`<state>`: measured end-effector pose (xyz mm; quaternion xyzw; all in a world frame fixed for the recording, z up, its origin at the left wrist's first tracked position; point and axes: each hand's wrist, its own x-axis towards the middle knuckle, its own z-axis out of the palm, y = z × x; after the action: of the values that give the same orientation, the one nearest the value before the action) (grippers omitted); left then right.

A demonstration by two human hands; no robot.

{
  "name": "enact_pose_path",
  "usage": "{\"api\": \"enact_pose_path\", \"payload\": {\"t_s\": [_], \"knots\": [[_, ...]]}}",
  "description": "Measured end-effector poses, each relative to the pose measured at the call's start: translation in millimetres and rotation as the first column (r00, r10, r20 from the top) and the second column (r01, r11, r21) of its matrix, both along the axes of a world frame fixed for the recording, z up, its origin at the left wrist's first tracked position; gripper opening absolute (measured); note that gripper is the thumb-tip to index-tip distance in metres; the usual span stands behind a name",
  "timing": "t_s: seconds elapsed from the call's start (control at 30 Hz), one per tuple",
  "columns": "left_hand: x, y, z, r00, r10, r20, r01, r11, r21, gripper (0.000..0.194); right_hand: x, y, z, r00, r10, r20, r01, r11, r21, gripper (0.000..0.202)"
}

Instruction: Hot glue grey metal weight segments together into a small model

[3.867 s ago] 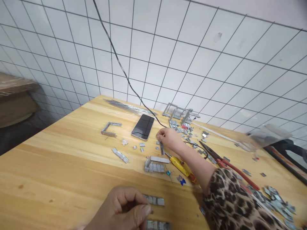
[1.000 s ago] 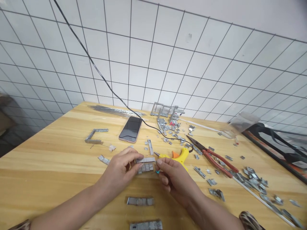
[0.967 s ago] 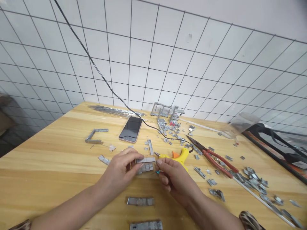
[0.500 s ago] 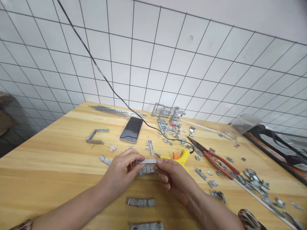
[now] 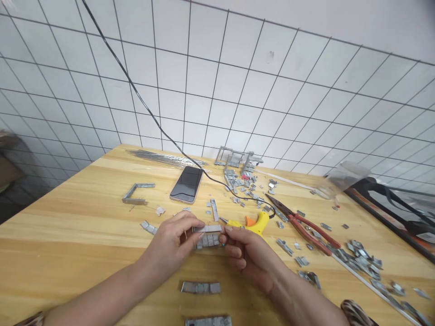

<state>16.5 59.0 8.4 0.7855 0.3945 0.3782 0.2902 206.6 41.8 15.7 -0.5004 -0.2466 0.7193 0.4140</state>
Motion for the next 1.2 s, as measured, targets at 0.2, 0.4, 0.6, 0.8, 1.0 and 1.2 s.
{"api": "enact_pose_path", "payload": {"t_s": [0.2,0.4,0.6,0.8,1.0,1.2], "knots": [[1,0,1.5,1.0,0.01,0.006,-0.01,1.0,-0.01,0.017,21,-8,4.5,0.926,0.01,0.378,-0.104,0.968,0.23,0.04],[0,0,-1.7,0.999,0.025,0.02,-0.025,1.0,-0.003,0.017,38,-14,4.3,0.521,0.006,0.854,-0.451,0.851,0.269,0.013],[-1,-2,-4.6,0.999,0.039,0.028,-0.038,0.999,-0.007,0.018,27,-8,1.0,0.05,-0.036,0.998,-0.681,0.73,0.061,0.024],[-6,-4,-5.2,0.994,0.107,-0.016,-0.106,0.993,0.054,0.028,22,-6,2.4,-0.217,-0.039,0.975,-0.695,0.708,-0.126,0.02],[-6,-22,7.6,0.987,0.156,0.027,-0.158,0.944,0.288,0.026,26,-9,0.4,-0.297,-0.051,0.954,-0.704,0.687,-0.182,0.018],[15,-51,7.0,0.983,-0.031,0.181,0.094,0.932,-0.349,0.009,43,-27,6.3,-0.255,-0.116,0.96,-0.752,0.648,-0.121,0.021]]}}
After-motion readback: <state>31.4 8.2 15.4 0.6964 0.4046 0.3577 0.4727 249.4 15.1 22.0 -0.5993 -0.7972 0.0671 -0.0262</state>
